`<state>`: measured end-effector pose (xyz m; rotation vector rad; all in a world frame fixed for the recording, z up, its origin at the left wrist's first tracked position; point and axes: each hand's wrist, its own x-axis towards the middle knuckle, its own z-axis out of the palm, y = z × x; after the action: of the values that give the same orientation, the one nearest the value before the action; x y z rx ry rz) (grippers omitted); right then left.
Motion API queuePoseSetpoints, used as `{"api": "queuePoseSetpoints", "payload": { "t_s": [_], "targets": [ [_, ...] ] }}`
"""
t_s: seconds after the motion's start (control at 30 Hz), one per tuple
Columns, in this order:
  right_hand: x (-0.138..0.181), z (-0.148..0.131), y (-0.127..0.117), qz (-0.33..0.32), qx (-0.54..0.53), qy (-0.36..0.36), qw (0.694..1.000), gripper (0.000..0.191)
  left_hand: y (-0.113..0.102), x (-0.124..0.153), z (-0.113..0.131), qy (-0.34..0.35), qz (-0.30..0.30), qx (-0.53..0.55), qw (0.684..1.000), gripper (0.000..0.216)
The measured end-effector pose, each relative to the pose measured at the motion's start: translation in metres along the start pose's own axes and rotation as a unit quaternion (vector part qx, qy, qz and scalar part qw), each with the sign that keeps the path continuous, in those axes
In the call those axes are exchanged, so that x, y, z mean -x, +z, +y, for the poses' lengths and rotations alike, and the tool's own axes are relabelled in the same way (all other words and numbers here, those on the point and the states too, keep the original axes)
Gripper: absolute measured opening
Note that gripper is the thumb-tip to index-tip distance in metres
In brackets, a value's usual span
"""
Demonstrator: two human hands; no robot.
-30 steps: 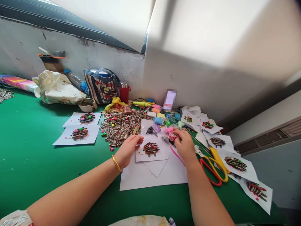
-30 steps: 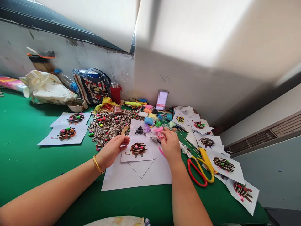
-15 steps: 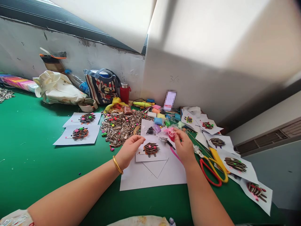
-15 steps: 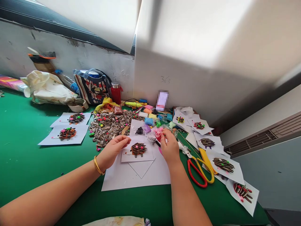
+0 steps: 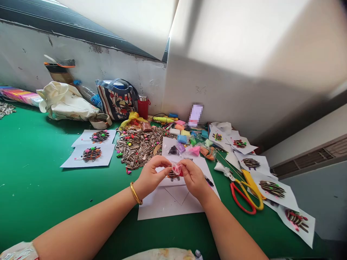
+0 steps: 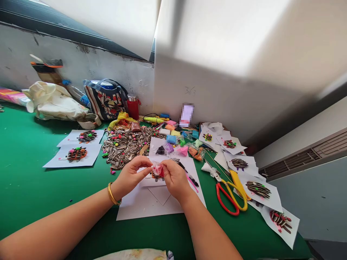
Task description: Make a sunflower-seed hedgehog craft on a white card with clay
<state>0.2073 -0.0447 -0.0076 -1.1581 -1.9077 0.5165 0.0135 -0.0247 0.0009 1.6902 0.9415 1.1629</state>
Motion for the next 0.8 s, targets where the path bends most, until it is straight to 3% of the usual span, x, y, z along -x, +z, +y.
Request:
{"api": "queuePoseSetpoints", "payload": {
  "t_s": [0.1,0.2,0.3,0.43,0.67,0.8],
  "targets": [
    [-0.0003,-0.0001,0.0009,0.002,0.01,-0.006,1.0,0.022,0.0001,0.001,0.0023,0.016,-0.005,-0.035,0.999,0.016],
    [-0.0009,-0.0025,0.0013,0.005,0.012,-0.021,1.0,0.021,0.0014,0.0018,0.0025,-0.025,0.004,-0.034,0.999,0.018],
    [-0.0015,-0.0043,0.0019,0.011,0.007,-0.04,0.999,0.018,0.0031,0.002,0.0015,-0.066,-0.03,-0.003,0.997,0.023],
    [-0.0009,-0.0038,0.0052,0.009,-0.015,-0.05,0.999,0.012,0.0039,0.0021,0.0031,-0.074,-0.056,0.029,0.995,0.023],
    [0.0002,-0.0077,0.0072,0.0,-0.04,-0.052,0.998,0.009,0.0034,0.0022,0.0023,-0.043,-0.028,-0.035,0.998,0.015],
    [0.0014,-0.0093,0.0035,-0.025,-0.025,-0.013,0.999,0.015,0.0021,0.0021,-0.0011,-0.037,-0.007,-0.044,0.998,0.016]
  ]
}}
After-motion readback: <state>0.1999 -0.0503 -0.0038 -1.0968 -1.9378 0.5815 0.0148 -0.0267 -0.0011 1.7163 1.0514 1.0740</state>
